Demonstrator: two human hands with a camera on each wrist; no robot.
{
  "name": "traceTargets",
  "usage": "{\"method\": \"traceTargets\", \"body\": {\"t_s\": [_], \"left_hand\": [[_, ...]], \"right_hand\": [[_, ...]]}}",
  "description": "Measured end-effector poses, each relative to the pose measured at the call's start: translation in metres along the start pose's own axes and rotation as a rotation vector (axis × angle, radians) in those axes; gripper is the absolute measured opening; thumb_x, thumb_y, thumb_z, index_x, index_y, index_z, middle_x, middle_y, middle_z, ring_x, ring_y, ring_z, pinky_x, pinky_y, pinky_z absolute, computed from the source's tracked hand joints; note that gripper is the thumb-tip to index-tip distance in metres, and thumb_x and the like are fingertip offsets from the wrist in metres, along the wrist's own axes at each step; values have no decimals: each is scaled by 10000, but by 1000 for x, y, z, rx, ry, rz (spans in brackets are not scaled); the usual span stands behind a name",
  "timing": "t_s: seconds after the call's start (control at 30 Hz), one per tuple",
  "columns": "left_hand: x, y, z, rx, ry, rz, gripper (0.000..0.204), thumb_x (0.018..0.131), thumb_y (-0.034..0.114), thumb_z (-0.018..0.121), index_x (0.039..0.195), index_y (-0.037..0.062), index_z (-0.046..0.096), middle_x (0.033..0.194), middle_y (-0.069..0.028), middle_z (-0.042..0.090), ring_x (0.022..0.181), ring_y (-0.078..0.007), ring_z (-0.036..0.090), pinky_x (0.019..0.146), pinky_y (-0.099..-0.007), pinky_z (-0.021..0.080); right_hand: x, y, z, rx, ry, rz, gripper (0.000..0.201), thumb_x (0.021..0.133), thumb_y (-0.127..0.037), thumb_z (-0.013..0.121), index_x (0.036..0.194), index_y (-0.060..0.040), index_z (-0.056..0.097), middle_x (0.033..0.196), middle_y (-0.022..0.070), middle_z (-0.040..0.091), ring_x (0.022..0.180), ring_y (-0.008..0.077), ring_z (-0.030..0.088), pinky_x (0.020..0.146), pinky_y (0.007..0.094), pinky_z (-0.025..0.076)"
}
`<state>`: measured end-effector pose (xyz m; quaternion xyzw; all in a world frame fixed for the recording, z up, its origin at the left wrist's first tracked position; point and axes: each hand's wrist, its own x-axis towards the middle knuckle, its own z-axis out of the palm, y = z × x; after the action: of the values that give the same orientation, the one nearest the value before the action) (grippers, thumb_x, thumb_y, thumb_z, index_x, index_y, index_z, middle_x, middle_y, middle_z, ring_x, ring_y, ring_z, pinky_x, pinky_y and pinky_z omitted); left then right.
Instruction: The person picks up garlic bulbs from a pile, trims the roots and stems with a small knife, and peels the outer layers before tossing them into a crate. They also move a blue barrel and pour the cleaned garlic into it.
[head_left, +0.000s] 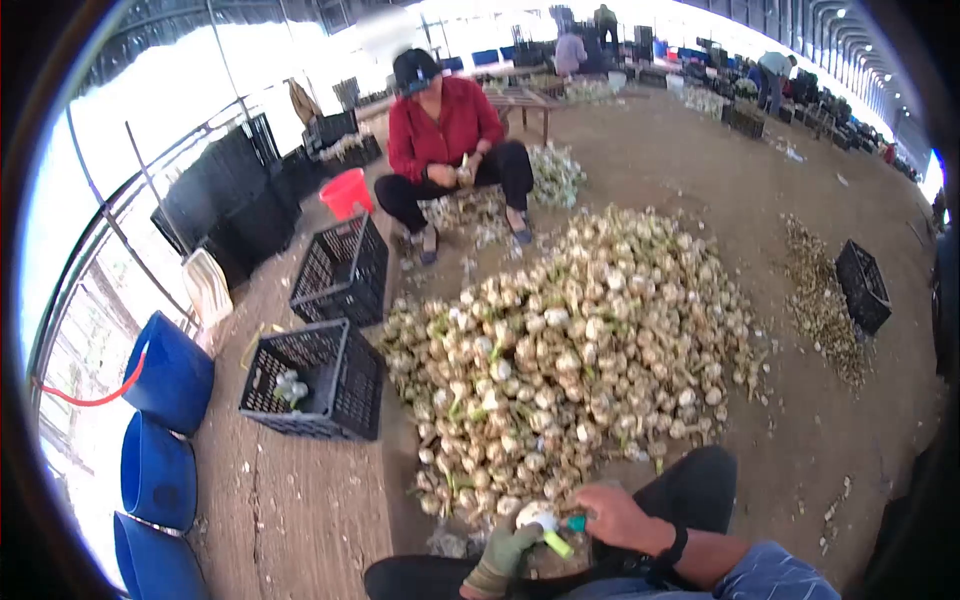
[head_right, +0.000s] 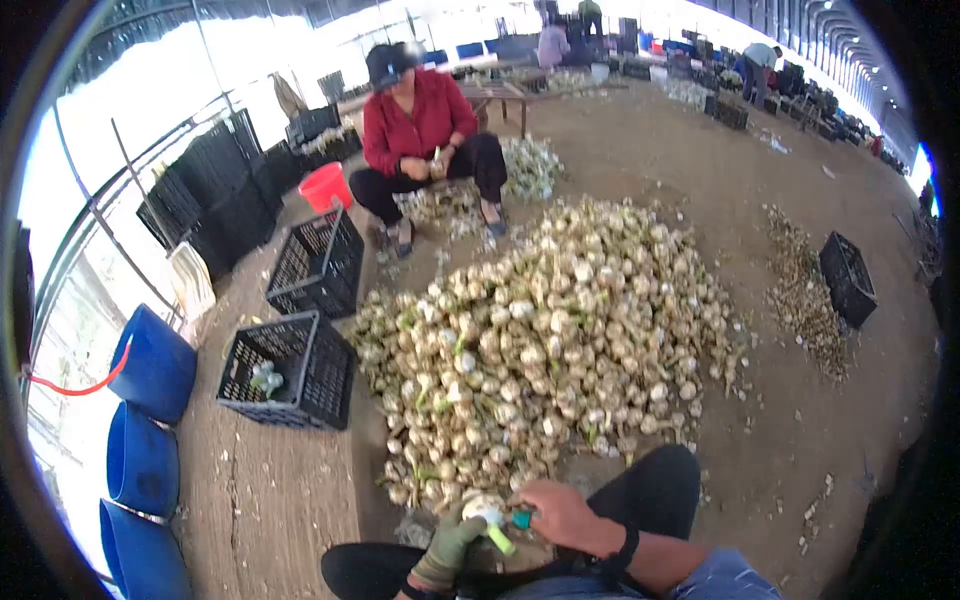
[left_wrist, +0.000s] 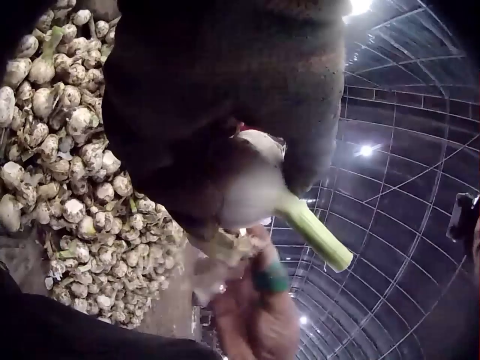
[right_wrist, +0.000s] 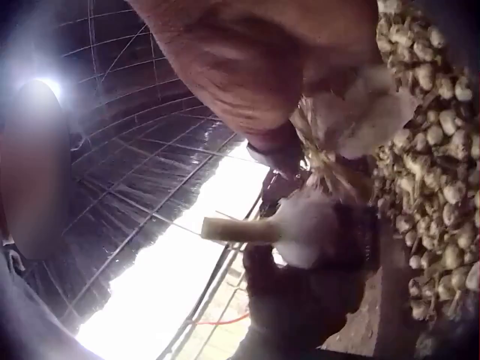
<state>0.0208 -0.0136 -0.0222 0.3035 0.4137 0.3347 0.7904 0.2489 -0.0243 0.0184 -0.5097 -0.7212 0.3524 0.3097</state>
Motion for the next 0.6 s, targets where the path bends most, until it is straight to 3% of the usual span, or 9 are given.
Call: {"method": "traceTargets", "body": {"t_s": [0.13, 0.17, 0.33, 0.4, 0.53, 0.6], "left_hand": [[7, 1, -5, 134, -11, -55, 495, 866, 167, 628, 1291, -61, 511, 1141, -133, 647, 988, -212, 651, 876, -323, 528], [-9, 2, 9, 22, 3, 44, 344, 917, 167, 654, 1212, -5, 614, 1049, -81, 683, 924, -177, 653, 782, -311, 542], [-8, -3, 8, -18, 32, 43, 329, 911, 147, 643, 1202, -4, 619, 1042, -83, 679, 893, -185, 653, 773, -318, 548], [-12, -1, 11, 56, 115, 57, 325, 915, 153, 639, 1200, -3, 618, 1042, -84, 678, 885, -187, 652, 768, -319, 548], [-17, 3, 14, 48, 66, 84, 333, 923, 183, 633, 1198, -5, 619, 1048, -88, 682, 897, -189, 655, 781, -325, 545], [-15, -1, 8, 81, 70, 51, 322, 918, 185, 634, 1175, -9, 637, 1038, -94, 690, 907, -181, 657, 785, -326, 543]], "right_hand": [[-3, 0, 3, 7, -49, -42, 214, 814, -63, 641, 1023, -17, 642, 977, 158, 632, 931, 393, 593, 779, 487, 484], [-5, 4, 7, 21, -60, -67, 212, 809, -56, 637, 1016, -9, 637, 965, 161, 627, 925, 394, 589, 782, 489, 480], [-3, 7, 6, -49, -193, -89, 250, 801, -37, 604, 1045, 15, 595, 993, 190, 592, 910, 406, 565, 784, 486, 464], [-5, 0, 7, -62, -154, -66, 294, 800, -33, 595, 1090, 13, 578, 979, 190, 580, 892, 413, 562, 783, 484, 463], [-9, -16, 8, -4, -130, 93, 347, 804, -30, 585, 1148, 9, 555, 990, 198, 579, 902, 420, 568, 792, 482, 467], [-11, -6, 10, 33, -164, 59, 345, 807, -24, 588, 1148, 8, 560, 1028, 201, 589, 931, 423, 574, 807, 483, 475]]}}
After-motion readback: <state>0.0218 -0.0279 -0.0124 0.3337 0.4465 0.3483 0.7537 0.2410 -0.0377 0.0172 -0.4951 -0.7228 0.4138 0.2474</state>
